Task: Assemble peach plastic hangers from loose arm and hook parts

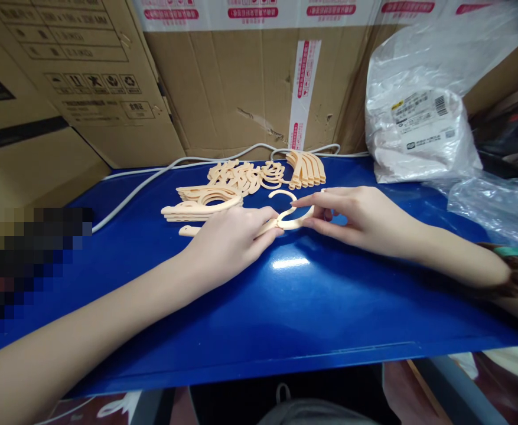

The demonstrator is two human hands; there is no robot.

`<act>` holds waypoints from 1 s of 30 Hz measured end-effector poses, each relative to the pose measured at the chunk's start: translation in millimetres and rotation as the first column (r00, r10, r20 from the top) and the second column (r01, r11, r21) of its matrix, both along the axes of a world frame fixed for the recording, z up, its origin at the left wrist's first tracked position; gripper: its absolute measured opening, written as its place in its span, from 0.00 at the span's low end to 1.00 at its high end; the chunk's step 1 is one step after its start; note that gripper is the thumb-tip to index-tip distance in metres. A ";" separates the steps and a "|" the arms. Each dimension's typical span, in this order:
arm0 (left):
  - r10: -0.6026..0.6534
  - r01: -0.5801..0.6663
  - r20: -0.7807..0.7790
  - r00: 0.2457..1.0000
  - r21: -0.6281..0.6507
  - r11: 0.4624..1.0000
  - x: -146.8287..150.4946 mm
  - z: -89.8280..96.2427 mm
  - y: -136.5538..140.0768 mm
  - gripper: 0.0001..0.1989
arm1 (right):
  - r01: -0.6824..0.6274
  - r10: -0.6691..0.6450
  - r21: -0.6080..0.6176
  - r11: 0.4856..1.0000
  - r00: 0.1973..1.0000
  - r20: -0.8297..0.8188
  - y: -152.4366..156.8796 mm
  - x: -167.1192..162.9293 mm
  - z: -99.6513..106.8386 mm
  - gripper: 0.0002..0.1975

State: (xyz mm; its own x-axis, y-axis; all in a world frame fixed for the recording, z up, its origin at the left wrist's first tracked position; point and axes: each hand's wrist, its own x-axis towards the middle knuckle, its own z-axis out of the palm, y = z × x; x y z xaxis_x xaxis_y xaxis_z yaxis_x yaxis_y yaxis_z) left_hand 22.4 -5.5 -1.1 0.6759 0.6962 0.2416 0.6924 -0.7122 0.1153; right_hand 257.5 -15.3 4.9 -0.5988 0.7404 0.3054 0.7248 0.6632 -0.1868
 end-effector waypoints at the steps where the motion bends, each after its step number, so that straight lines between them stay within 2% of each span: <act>1: -0.004 0.005 -0.018 1.000 0.016 1.000 0.2 -0.2 -0.1 0.14 | -0.003 0.003 -0.002 1.000 1.000 0.004 0.9 0.1 -1.1 0.17; 7: 0.008 -0.006 -0.089 0.996 0.024 1.000 1.9 0.1 -1.8 0.15 | -0.033 0.032 0.014 0.999 0.998 0.058 3.5 0.4 -2.8 0.17; 14: -0.012 0.014 -0.093 0.996 0.022 1.000 3.0 -0.1 -3.6 0.15 | -0.017 0.014 0.046 0.999 0.998 0.061 4.3 1.2 -4.6 0.19; 30: -0.032 0.032 -0.097 0.995 0.001 0.999 3.2 -0.4 -5.9 0.14 | -0.059 0.058 0.005 0.998 0.998 0.036 4.5 0.9 -6.7 0.21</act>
State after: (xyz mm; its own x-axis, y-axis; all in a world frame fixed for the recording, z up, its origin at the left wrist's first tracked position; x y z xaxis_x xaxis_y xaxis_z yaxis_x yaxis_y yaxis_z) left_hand 25.6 -11.3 -1.4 0.7180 0.6734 0.1761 0.6773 -0.7342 0.0467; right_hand 258.4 -10.8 -1.8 -0.6518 0.7019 0.2874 0.6909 0.7057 -0.1566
